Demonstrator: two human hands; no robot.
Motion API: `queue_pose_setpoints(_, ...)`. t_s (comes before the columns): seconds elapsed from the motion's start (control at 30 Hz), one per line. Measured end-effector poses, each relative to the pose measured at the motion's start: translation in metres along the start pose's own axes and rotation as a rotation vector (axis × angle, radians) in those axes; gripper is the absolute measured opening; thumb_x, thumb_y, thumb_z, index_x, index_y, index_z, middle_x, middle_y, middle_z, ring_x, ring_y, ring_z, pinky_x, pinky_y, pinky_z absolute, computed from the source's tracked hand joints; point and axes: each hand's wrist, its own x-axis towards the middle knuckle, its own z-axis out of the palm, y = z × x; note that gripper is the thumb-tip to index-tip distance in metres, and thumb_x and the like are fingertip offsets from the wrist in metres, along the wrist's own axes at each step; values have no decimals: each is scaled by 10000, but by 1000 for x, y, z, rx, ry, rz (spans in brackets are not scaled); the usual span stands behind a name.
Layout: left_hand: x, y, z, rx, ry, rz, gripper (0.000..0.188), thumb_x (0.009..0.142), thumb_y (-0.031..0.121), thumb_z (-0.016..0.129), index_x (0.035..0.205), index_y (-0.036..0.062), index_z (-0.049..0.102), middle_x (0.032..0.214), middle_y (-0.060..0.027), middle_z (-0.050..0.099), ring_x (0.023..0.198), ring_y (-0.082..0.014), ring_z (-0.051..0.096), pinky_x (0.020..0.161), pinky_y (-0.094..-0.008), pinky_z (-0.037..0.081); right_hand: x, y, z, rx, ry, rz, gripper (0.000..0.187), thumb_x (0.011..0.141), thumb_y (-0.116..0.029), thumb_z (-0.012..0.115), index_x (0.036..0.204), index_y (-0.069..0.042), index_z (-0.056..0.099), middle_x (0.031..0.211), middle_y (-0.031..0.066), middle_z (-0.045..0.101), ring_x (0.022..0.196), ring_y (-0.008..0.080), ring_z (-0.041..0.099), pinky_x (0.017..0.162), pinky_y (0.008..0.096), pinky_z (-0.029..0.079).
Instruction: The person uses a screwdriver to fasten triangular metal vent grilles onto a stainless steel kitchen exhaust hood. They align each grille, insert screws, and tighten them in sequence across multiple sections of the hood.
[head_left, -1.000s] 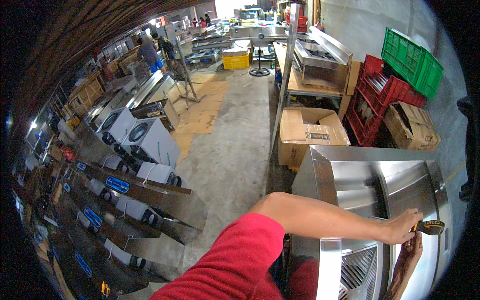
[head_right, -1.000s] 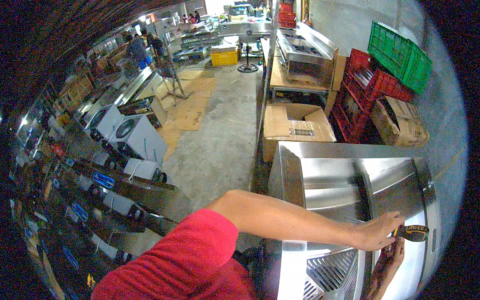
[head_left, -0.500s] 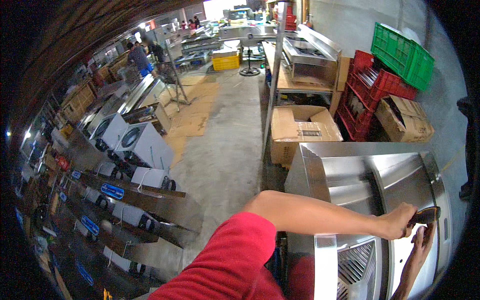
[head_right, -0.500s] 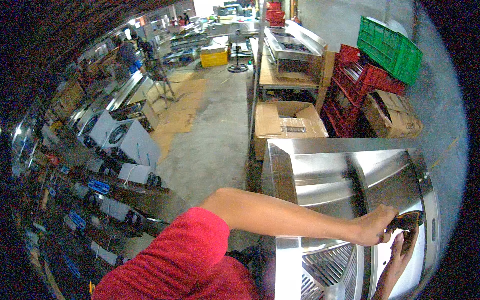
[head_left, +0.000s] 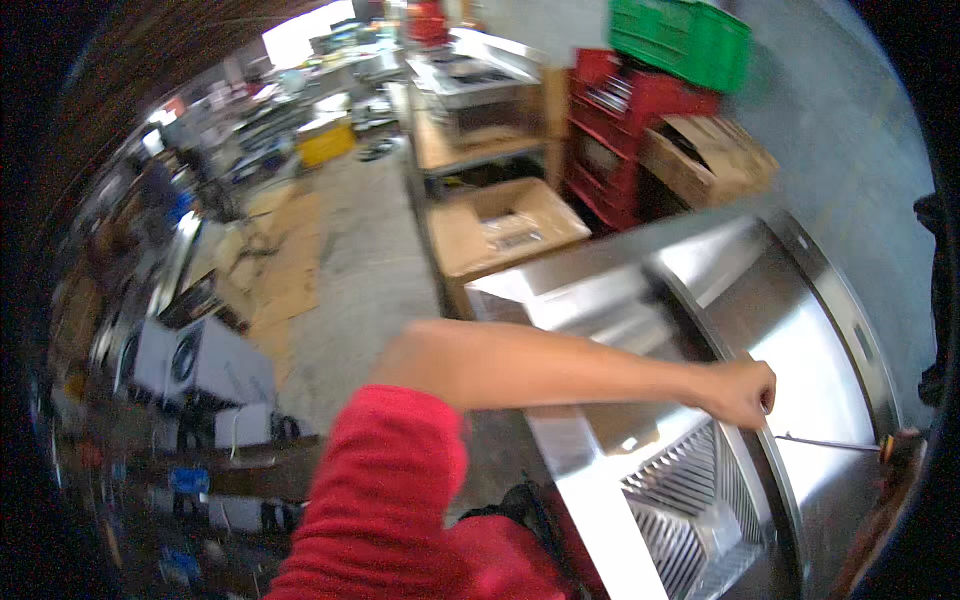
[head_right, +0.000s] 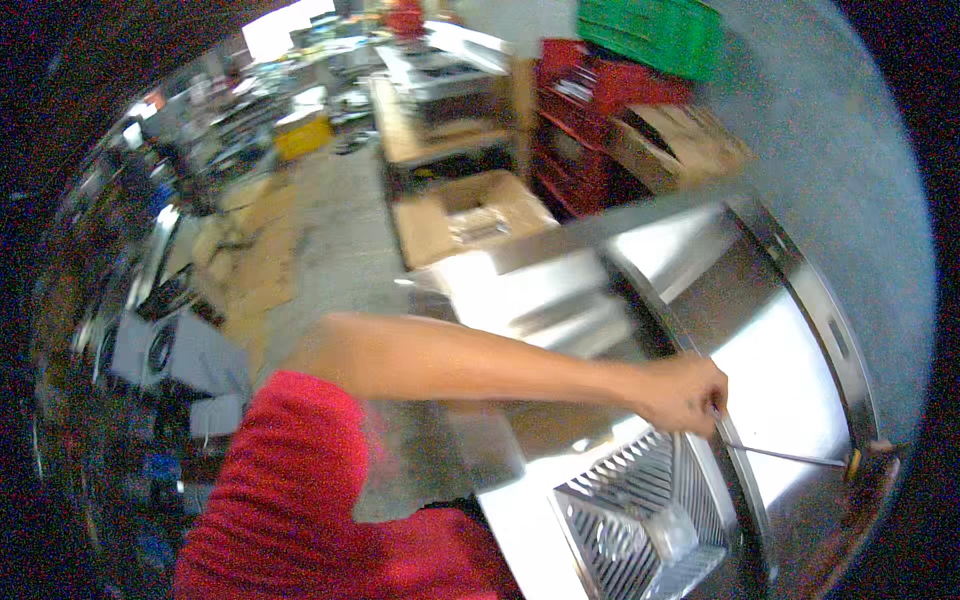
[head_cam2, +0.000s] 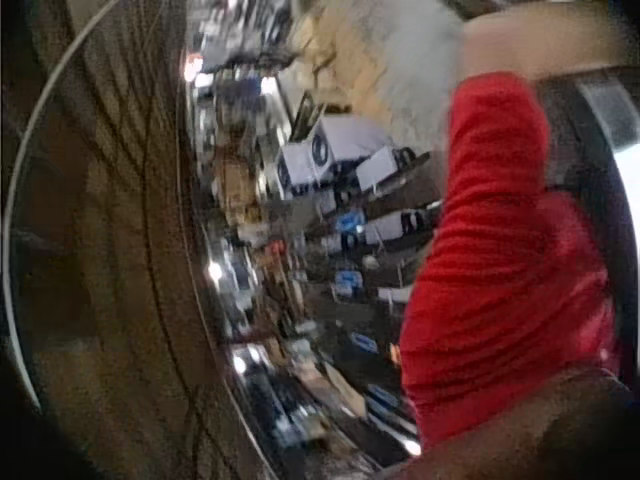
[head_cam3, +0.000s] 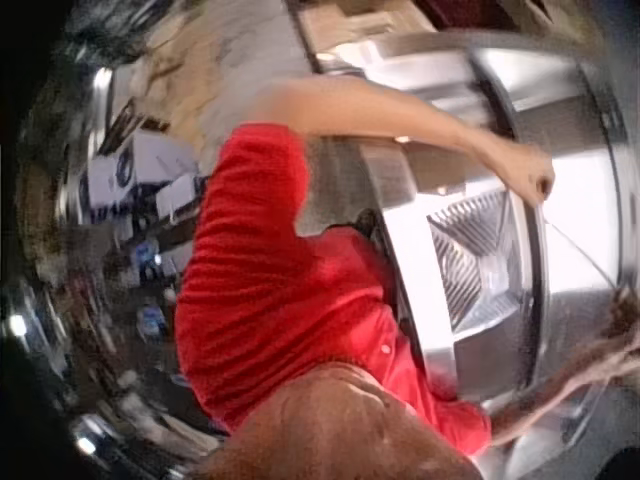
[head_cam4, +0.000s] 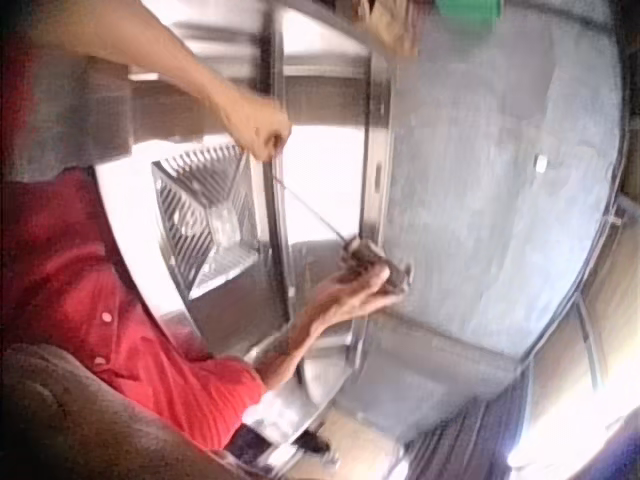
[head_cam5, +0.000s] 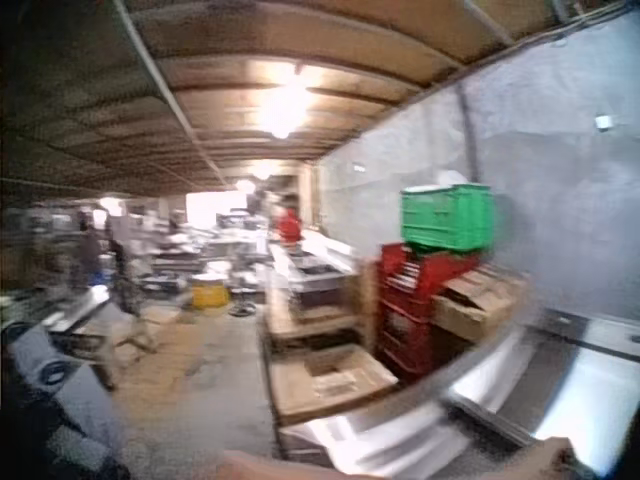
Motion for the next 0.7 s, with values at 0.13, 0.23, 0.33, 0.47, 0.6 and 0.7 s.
queue_pose_setpoints(0.13, -4, 12, -19, -119, -235, 222, 314, 950, 245, 745, 1141, -4, 753, 1068, -174, 795, 956, -258, 774, 844, -395, 612, -43, 5, -49, -132, 138, 209, 489, 1135, -404, 540, 1514, -99, 492, 1140, 96, 701, 840, 157, 641, 672, 274, 488)
queue_pose_setpoints(0.23, -15, 23, -25, -181, -405, 76, 349, 1060, 261, 705, 1273, -15, 706, 1242, -156, 752, 1195, -225, 706, 1043, -413, 598, -73, -3, -37, 74, 189, 416, 473, 1141, -356, 543, 1523, -94, 444, 1136, 116, 727, 816, 158, 671, 636, 257, 495)
queue_pose_setpoints(0.33, -30, 28, -20, -268, -430, -76, 328, 1043, 169, 743, 1322, 5, 689, 1293, -121, 722, 1187, -170, 680, 1054, -337, 572, -93, -9, -34, 117, 130, 521, 449, 1151, -335, 509, 1510, -80, 419, 1173, 148, 715, 867, 177, 670, 738, 296, 548)
queue_pose_setpoints(0.47, -23, 45, -4, -363, -466, -188, 250, 1004, 110, 787, 1233, 31, 727, 1180, -81, 751, 1105, -131, 697, 999, -305, 570, -112, -10, -43, 152, 124, 485, 431, 1153, -320, 516, 1477, -63, 395, 1199, 186, 704, 874, 179, 672, 741, 304, 564)
queue_pose_setpoints(0.6, -22, 46, -5, -333, -491, -205, 233, 990, 108, 800, 1202, 34, 740, 1140, -70, 761, 1077, -131, 706, 995, -302, 571, -115, -16, -44, 157, 125, 470, 423, 1155, -317, 522, 1468, -60, 402, 1185, 206, 704, 873, 182, 670, 742, 312, 569)
queue_pose_setpoints(0.7, -25, 43, -5, -357, -491, -211, 231, 985, 105, 803, 1195, 34, 742, 1127, -71, 764, 1067, -135, 710, 991, -304, 572, -116, -17, -39, 165, 133, 475, 428, 1156, -326, 522, 1471, -62, 402, 1171, 214, 710, 869, 187, 671, 750, 314, 570)
